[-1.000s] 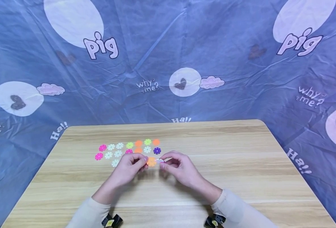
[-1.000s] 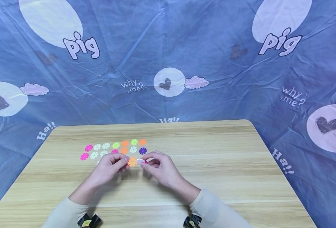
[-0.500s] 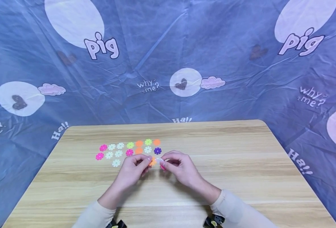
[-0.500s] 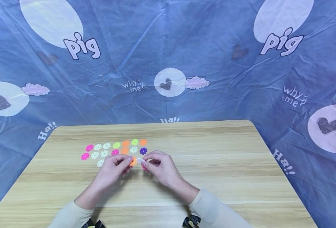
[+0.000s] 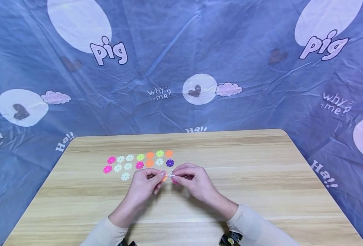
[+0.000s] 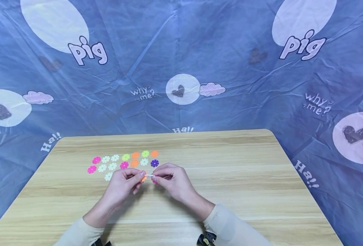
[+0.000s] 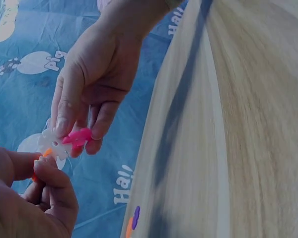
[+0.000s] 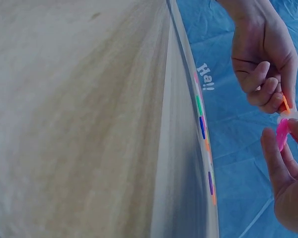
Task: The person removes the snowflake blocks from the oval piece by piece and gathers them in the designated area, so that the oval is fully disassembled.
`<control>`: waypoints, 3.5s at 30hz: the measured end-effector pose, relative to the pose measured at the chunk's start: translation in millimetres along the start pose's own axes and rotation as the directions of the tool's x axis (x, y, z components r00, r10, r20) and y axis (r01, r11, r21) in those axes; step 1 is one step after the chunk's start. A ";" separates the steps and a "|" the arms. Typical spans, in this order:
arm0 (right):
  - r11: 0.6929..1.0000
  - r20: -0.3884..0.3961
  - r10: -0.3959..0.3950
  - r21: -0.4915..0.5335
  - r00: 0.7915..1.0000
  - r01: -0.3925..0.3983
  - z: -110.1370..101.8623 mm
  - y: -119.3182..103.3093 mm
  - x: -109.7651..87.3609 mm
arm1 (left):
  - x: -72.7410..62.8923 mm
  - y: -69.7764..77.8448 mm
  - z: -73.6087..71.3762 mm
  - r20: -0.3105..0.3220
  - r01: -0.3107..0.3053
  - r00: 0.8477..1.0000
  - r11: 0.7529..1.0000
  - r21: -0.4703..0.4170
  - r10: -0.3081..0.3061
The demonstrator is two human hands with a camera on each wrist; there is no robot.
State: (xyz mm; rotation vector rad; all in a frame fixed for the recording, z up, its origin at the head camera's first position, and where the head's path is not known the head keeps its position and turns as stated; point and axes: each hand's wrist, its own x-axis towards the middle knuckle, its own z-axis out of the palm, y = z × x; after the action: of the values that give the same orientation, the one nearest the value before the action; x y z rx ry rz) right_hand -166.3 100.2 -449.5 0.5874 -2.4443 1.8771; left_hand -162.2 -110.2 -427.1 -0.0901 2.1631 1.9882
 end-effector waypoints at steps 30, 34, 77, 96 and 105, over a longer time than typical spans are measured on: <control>0.998 -0.011 0.024 0.050 1.000 -0.023 -2.9 2.9 1.6 | 24.6 -3.9 -22.6 -0.008 -0.131 0.988 0.856 0.500 0.156; 0.999 -0.015 0.027 0.041 1.000 -0.026 -3.2 1.8 1.6 | 29.8 -3.2 -21.3 -0.019 -0.126 0.988 0.857 0.499 0.156; 0.998 -0.019 0.047 0.034 0.999 -0.046 -3.8 3.5 -0.4 | 70.5 -16.1 -11.4 0.098 -0.144 0.990 0.711 0.688 0.105; 0.998 -0.006 0.053 0.040 0.999 -0.053 -3.4 1.8 1.9 | 46.9 -8.3 -18.6 0.088 -0.221 0.974 0.787 0.576 0.209; 0.999 -0.007 0.025 0.027 1.000 -0.024 -4.8 5.4 2.1 | 25.7 -2.2 -20.3 0.248 -0.424 0.905 0.766 0.483 0.345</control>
State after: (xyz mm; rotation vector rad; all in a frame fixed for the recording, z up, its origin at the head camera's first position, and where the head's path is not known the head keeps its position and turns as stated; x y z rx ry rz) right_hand -170.9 105.2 -452.7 0.5528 -2.4362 1.9207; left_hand -189.1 -128.2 -432.6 0.6153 2.7002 1.4071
